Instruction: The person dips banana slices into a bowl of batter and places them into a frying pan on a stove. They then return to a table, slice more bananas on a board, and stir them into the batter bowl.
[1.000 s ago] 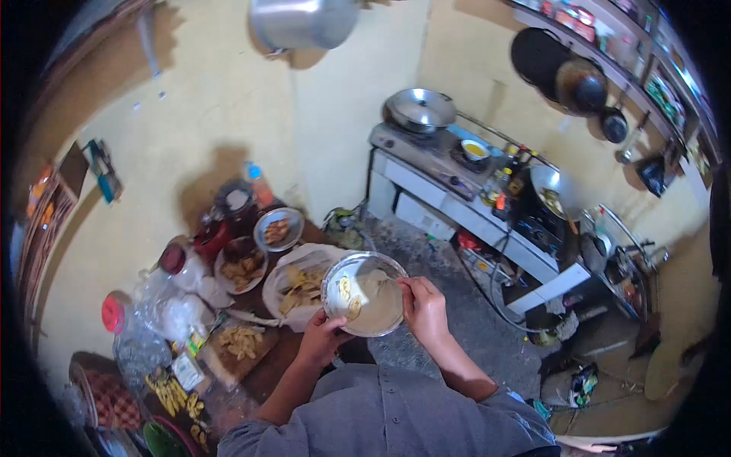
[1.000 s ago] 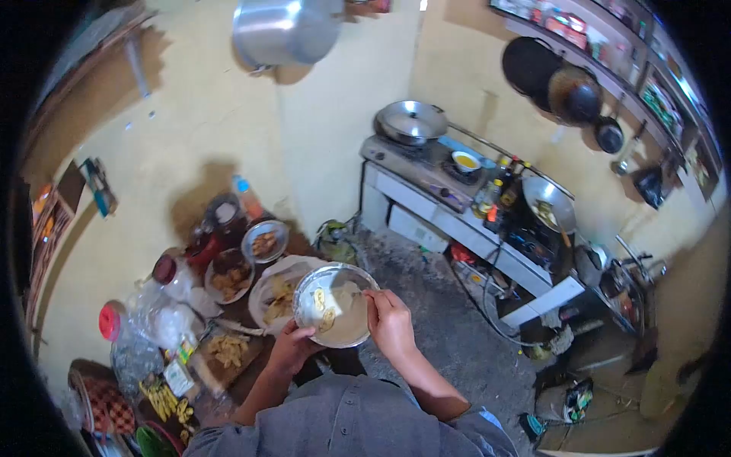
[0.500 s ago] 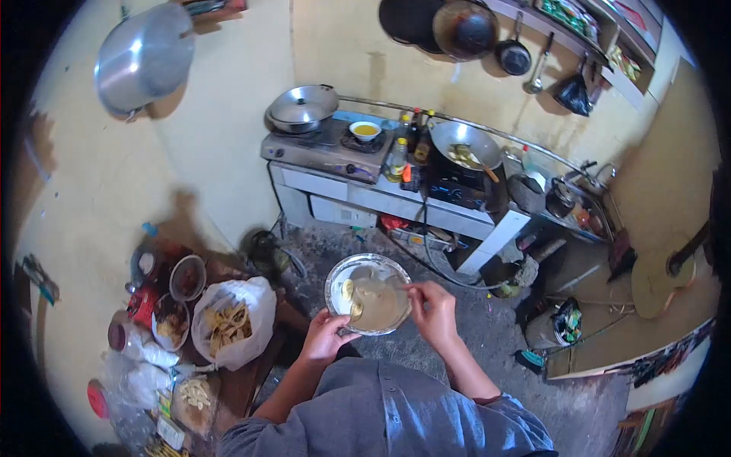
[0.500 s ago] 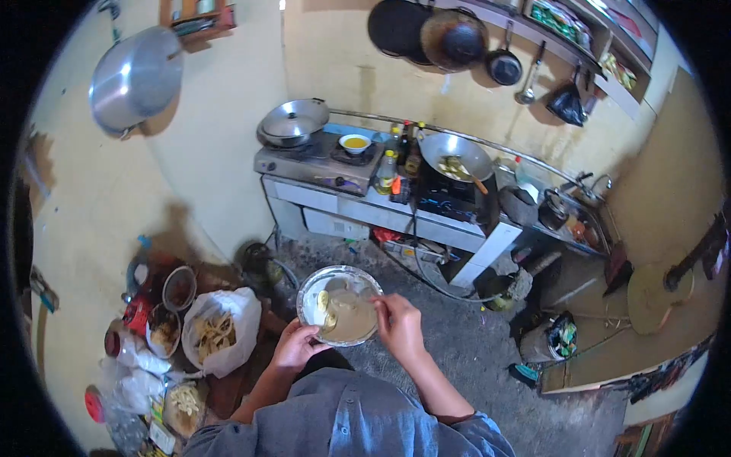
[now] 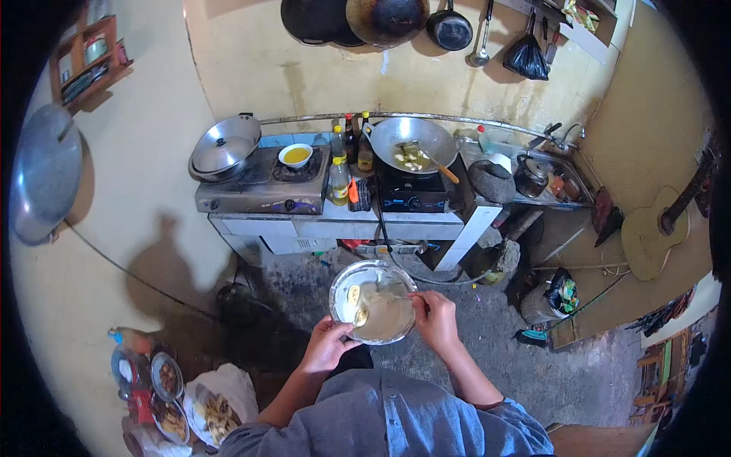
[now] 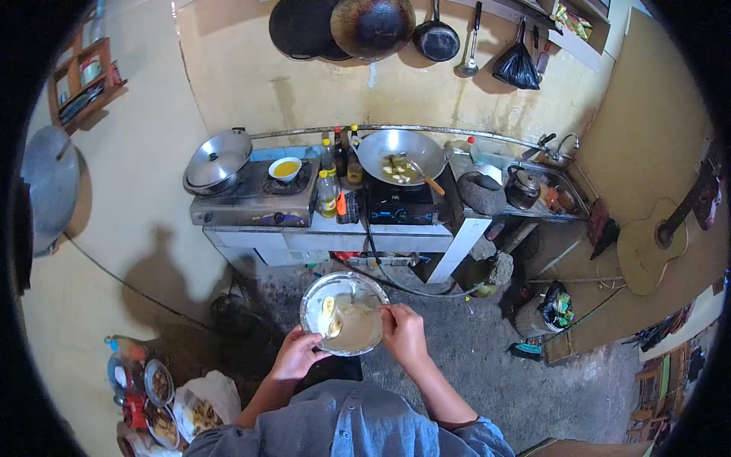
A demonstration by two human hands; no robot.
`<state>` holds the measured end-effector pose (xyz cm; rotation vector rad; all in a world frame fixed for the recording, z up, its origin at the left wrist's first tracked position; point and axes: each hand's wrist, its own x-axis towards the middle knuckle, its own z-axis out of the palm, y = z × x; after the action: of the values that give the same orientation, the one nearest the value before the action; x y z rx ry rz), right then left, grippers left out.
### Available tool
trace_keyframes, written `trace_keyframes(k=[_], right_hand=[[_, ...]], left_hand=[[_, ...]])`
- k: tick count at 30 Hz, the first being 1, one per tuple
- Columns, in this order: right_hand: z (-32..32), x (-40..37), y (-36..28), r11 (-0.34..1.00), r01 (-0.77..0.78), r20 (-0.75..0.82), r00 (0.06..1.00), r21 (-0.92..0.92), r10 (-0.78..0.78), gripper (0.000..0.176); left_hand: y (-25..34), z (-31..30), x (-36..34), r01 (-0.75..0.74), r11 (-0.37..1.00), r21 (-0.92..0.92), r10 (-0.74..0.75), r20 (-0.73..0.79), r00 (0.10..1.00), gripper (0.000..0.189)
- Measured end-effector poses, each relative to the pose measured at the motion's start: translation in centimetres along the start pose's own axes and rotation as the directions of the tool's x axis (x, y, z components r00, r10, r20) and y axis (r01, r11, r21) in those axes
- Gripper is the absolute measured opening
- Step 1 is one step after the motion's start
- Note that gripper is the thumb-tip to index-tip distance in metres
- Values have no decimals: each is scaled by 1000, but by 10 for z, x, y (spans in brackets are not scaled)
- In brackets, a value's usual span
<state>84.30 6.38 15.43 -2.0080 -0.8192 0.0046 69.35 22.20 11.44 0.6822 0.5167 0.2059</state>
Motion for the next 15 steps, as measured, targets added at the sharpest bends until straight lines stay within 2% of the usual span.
trace_keyframes(k=[1,3,4,5,7,8,9,11,13,15], right_hand=[[-3,15,1,1000,-8,-2,1000,-2,8,10],[-8,51,3,998,11,92,996,67,-17,9],[-9,66,7,991,76,123,988,113,-90,9],[-13,82,5,990,77,113,989,115,-90,9],[-24,111,-5,981,187,170,966,51,-194,9],[-24,124,-7,986,155,164,973,67,-164,10],[-18,138,-3,987,145,164,974,69,-154,10],[-3,163,5,974,220,65,972,57,-224,13],[11,182,8,972,234,93,968,16,-235,15],[20,194,11,969,239,186,951,70,-248,14]], left_hand=[[9,4,14,17,1000,-3,-17,-3,1000,25],[29,5,48,42,999,12,-42,9,999,25],[39,4,65,59,998,25,-60,18,998,25],[49,1,82,59,998,33,-60,24,998,25],[66,-4,113,36,998,56,-40,78,996,26],[75,-4,125,43,997,61,-48,77,996,26],[84,2,136,35,996,83,-42,76,996,26],[100,9,159,39,994,106,-47,72,996,27],[112,12,179,25,994,103,-35,97,995,28],[120,11,198,30,996,83,-39,114,993,29]])
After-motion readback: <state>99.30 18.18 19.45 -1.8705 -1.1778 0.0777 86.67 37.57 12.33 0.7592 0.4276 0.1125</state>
